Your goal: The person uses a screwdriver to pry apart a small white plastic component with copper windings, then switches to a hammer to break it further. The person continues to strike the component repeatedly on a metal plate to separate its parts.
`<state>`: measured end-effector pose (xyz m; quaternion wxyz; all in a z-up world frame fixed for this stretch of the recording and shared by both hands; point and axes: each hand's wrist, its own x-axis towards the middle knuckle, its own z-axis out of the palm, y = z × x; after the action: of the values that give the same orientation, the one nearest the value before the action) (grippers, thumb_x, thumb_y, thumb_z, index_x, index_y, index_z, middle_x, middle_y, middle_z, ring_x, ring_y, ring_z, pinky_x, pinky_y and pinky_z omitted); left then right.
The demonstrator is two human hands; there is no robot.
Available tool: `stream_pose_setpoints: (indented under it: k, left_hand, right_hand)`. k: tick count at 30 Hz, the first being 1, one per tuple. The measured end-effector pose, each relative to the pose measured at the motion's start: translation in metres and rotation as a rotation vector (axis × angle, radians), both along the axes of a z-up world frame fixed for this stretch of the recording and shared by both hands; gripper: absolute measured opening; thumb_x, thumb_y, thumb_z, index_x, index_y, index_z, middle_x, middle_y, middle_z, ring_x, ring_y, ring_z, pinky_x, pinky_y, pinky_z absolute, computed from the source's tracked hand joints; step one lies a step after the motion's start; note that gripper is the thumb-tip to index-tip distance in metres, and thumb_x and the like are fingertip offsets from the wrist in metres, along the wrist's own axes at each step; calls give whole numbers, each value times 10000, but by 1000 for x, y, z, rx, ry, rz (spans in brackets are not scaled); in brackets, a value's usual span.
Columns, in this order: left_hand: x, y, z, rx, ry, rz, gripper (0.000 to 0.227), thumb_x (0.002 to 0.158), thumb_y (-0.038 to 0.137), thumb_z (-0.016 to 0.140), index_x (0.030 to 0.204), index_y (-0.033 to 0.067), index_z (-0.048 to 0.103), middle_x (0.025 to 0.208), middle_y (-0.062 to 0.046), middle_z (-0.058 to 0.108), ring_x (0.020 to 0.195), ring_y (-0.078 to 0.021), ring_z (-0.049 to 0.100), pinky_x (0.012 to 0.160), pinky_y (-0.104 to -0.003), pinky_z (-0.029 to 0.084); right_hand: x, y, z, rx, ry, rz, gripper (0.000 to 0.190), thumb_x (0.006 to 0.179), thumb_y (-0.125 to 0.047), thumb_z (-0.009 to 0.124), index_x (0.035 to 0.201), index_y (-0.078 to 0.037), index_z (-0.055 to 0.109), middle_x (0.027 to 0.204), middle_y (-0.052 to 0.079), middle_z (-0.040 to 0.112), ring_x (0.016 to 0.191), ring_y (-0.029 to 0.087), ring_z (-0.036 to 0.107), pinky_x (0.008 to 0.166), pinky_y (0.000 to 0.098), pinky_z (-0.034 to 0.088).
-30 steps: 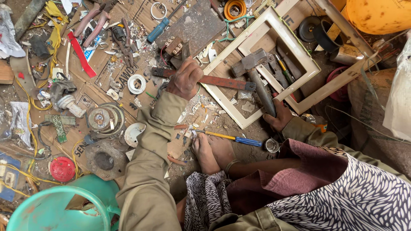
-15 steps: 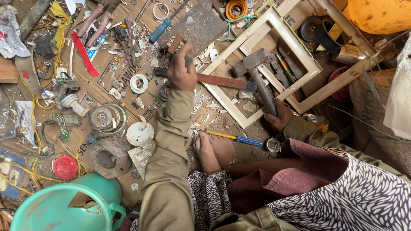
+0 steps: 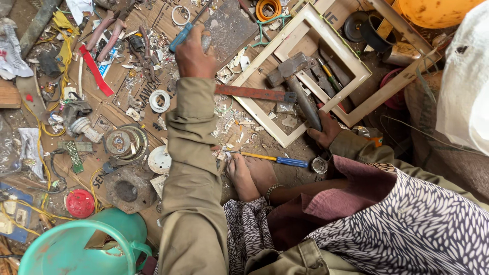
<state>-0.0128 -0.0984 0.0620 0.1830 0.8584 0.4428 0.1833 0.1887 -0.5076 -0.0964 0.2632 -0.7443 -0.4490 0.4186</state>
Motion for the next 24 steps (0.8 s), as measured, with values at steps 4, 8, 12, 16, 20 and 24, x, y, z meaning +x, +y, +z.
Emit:
stream_pose_setpoints:
  k: [4,8,12,16,20,24]
  left_hand:
    - [-20,4,0,-12,-165,-138,453,792,-4,860,1204,44,677,1144,-109,774,1023,-278,766,873,-360,625]
    - [-25,3,-14,-94,-270,-126,425,842,32,840,1240,63,695,1166,-106,768,1029,-236,771,859,-333,646]
    - [-31,10,-21,2,-240,-126,394,814,118,889,1187,102,762,1088,-131,782,950,-238,775,812,-367,637]
    - [-29,16,-25,-229,-94,-61,389,862,195,852,1238,173,755,1001,-112,783,813,-228,771,741,-355,625]
    - [-33,19,-33,-110,-164,-193,402,866,191,866,1250,162,753,1009,-135,786,834,-231,768,747,-361,624]
    - [-32,24,-45,-178,-174,-194,394,873,197,848,1251,167,743,1044,-124,785,858,-219,771,741,-347,636]
  right_hand:
    - [-4,5,5,-34,14,-3,655,868,-343,712,1331,47,462,908,260,674,765,341,714,696,445,567]
    - [2,11,24,-36,9,-6,601,869,-324,709,1292,44,493,848,234,678,725,320,715,658,423,569]
    - [-1,14,55,-35,16,-17,548,870,-305,707,1253,41,524,787,208,683,685,298,717,620,401,571]
    - [7,35,117,130,-5,52,495,871,-286,704,1214,38,554,727,182,688,645,277,718,583,380,574]
    - [23,67,207,515,-76,225,253,934,-164,674,1110,-14,572,735,141,675,643,234,712,580,357,562]
    - [23,103,258,666,-257,142,411,1015,-141,668,1284,69,438,854,175,696,716,278,732,611,376,590]
